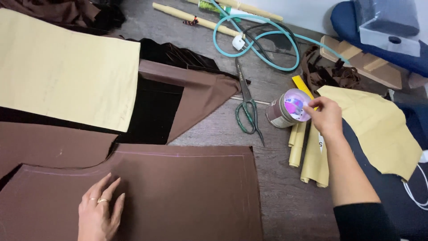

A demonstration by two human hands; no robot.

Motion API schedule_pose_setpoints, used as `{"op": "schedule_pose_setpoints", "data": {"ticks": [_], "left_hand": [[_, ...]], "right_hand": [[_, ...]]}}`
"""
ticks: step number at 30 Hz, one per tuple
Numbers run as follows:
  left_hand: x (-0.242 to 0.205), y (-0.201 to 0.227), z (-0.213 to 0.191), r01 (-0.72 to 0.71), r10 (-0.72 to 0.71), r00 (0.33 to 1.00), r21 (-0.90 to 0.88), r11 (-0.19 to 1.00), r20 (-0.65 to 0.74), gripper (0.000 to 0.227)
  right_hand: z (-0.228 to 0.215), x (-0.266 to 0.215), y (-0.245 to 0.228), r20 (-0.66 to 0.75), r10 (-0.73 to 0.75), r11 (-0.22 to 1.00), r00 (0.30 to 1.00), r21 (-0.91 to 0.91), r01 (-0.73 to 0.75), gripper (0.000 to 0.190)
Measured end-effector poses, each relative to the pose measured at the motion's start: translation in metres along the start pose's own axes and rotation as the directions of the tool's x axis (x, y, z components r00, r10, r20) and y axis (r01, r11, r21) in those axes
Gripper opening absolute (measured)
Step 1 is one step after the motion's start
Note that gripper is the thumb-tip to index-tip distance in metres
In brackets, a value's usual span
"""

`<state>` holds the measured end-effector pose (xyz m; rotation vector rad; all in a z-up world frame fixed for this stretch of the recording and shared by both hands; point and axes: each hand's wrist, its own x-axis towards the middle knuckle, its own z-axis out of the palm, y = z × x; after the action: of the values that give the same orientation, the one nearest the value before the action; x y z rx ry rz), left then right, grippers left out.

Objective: The person cuts a piece of brown fabric along a marked pattern using shears. After cutting, they use a yellow ruler and a piece of chalk to measure and mark lines on the fabric.

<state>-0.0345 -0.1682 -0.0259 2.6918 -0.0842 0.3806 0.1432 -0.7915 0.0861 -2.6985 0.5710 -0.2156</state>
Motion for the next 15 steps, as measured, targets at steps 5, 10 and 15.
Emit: {"op": "schedule_pose_setpoints", "data": {"ticks": [5, 10, 15], "left_hand": [[-0.001, -0.010, -0.007, -0.010, 0.011, 0.999, -0.041, 0.999, 0.031, 0.043], [-0.001, -0.013, -0.015, -0.099, 0.099, 0.995, -0.119, 0.988, -0.007, 0.041], [-0.005, -0.016, -0.013, -0.167, 0.168, 0.986, -0.200, 0.966, -0.012, 0.041]], "right_hand": [[-0.019, -0.054, -0.032, 0.096, 0.246, 0.636, 0.965, 0.735, -0.235, 0.016], [-0.030, -0.112, -0.064, 0.255, 0.186, 0.253, 0.949, 0.921, -0.297, 0.029], [-0.039, -0.162, -0.092, 0.322, 0.100, 0.058, 0.942, 0.943, -0.328, 0.011]]}}
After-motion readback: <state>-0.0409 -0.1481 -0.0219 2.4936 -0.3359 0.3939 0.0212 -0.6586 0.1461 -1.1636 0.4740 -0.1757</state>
